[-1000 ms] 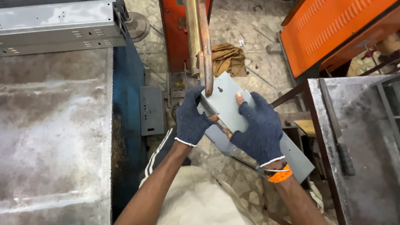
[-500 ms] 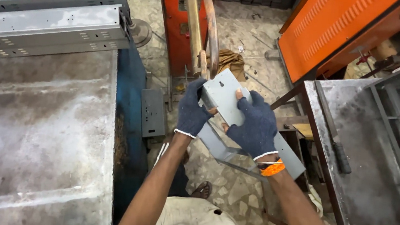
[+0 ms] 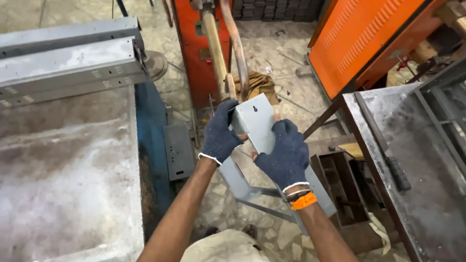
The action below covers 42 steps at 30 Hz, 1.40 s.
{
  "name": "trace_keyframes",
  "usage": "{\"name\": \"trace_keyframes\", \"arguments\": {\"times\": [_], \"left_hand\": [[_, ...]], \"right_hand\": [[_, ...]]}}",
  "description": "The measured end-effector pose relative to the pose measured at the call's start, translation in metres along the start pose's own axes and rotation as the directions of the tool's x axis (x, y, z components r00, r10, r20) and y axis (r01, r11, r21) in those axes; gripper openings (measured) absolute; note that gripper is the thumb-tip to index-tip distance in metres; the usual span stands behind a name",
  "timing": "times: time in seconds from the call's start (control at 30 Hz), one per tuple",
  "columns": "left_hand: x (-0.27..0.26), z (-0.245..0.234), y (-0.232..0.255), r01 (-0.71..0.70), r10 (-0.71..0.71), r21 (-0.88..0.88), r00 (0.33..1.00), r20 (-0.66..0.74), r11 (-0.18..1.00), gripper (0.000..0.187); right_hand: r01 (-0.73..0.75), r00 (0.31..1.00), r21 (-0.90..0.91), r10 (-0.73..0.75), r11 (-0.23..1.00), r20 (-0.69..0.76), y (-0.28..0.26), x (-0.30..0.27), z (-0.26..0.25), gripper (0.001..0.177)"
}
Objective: The recorder is assembling metal enclosures by spot welding various metal plates together and finishing them with a file.
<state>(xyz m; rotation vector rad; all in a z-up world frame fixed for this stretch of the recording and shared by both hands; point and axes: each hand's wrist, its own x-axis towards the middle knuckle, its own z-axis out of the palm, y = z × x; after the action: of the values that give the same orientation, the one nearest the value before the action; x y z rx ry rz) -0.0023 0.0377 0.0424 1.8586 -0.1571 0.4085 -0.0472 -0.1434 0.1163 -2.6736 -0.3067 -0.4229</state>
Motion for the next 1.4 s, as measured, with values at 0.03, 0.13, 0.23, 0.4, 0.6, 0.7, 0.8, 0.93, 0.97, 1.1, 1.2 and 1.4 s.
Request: {"name": "trace_keyframes", "arguments": {"times": [0.03,0.13,0.23,0.4,0.6,0.7,0.8,0.93,0.97,1.1,1.2,1.4], "left_hand": [[0.001,-0.001,-0.001,-0.007,0.007,-0.003,1.0,0.013,1.0,0.084],[-0.004,-0.001,-0.003,-0.098,0.098,0.005,0.995,0.0,0.995,0.082],[-0.012,-0.006,0.004,-0.168,0.168,0.035,0.986,-0.003,0.985,0.082],[-0.035,-0.022,0.025,-0.066,0.064,-0.138,0.998,-0.019,0.988,0.083],[-0.073,-0.036,0.047,-0.177,0.18,-0.058,0.983,0.049,0.983,0.086],[-0.081,-0.045,0.056,-0.26,0.252,0.094,0.963,0.095,0.961,0.075],[-0.093,-0.04,0.023,-0.254,0.236,0.222,0.966,0.107,0.941,0.057],[-0.102,-0.017,0.02,-0.227,0.196,0.29,0.971,0.135,0.93,0.069],[-0.107,-0.006,0.011,-0.165,0.146,0.343,0.986,0.081,0.925,0.062],[-0.135,0.034,-0.036,0.206,-0.166,0.346,0.976,-0.143,0.915,0.025],[-0.136,0.056,-0.048,0.442,-0.414,0.007,0.844,-0.34,0.897,0.029],[-0.108,0.077,-0.045,0.261,-0.138,0.175,0.847,-0.513,0.949,0.045]], "right_hand": [[-0.013,1.0,-0.003,0.012,1.0,-0.009,0.0,0.0,0.002,0.114],[-0.055,0.998,0.079,0.058,0.995,-0.035,0.001,-0.009,0.004,0.121],[-0.048,0.993,0.142,0.063,0.989,-0.103,-0.009,-0.02,0.002,0.119],[-0.008,0.99,0.072,0.018,0.997,-0.137,-0.036,-0.033,-0.027,0.116],[0.135,0.97,-0.009,-0.135,0.991,-0.202,-0.033,-0.068,-0.04,0.111],[0.131,0.984,-0.026,-0.133,0.991,-0.119,-0.027,-0.072,-0.046,0.115],[0.185,0.968,-0.048,-0.19,0.982,-0.164,-0.017,-0.079,-0.049,0.113],[0.187,0.974,-0.028,-0.189,0.982,-0.129,0.002,-0.085,-0.06,0.113],[0.196,0.969,-0.026,-0.198,0.98,-0.148,0.006,-0.086,-0.062,0.113],[0.171,0.982,0.043,-0.166,0.984,-0.094,0.025,-0.085,-0.082,0.113],[0.215,0.97,0.12,-0.197,0.969,-0.146,0.038,-0.083,-0.103,0.115],[0.175,0.983,0.283,-0.148,0.943,-0.112,0.079,-0.079,-0.143,0.12]]}}
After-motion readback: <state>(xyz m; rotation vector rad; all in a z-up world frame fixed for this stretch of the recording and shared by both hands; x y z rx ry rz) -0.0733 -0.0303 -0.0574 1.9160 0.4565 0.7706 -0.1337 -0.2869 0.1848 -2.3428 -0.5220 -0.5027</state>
